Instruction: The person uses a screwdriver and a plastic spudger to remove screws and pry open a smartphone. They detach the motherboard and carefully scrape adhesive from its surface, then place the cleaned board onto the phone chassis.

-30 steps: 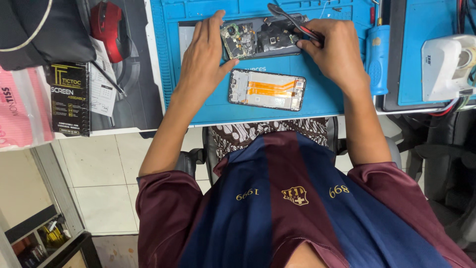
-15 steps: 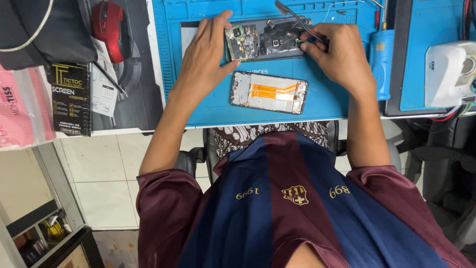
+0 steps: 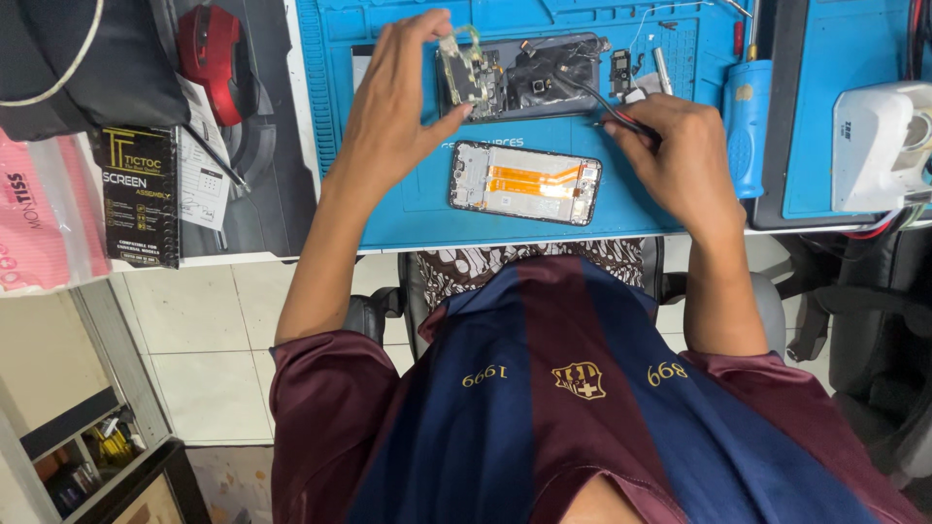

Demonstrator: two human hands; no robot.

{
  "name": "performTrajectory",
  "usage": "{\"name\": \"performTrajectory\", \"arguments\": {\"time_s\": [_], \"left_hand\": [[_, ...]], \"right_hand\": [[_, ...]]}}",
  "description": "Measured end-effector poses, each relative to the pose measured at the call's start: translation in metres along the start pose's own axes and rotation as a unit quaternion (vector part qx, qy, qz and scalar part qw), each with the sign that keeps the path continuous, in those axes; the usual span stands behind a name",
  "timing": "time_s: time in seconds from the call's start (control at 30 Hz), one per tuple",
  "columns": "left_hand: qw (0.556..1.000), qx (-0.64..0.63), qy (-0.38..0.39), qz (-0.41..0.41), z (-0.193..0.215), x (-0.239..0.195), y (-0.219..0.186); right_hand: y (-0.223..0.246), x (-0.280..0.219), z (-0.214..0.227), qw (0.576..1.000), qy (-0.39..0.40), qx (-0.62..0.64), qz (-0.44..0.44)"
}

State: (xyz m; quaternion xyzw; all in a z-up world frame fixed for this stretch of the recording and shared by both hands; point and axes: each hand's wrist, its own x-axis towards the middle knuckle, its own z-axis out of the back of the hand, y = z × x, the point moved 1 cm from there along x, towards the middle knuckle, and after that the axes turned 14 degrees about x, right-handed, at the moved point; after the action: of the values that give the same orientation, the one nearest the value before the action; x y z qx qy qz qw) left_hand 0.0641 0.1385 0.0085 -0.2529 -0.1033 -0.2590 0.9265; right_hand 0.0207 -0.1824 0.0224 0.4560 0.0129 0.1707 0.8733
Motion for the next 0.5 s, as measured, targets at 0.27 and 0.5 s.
{"name": "performTrajectory", "arguments": {"time_s": [0.27, 0.5], "left_hand": [[0.997, -0.066, -0.015, 0.046, -0.004, -0.007, 0.002], [0.998, -0.039, -0.004, 0.043, -0.001, -0.012, 0.000]], "right_hand": [[-0.002, -0.012, -0.001, 0.998, -0.019, -0.052, -0.005], [0.000, -0.013, -0.001, 0.999, -0.017, -0.047, -0.021]]}}
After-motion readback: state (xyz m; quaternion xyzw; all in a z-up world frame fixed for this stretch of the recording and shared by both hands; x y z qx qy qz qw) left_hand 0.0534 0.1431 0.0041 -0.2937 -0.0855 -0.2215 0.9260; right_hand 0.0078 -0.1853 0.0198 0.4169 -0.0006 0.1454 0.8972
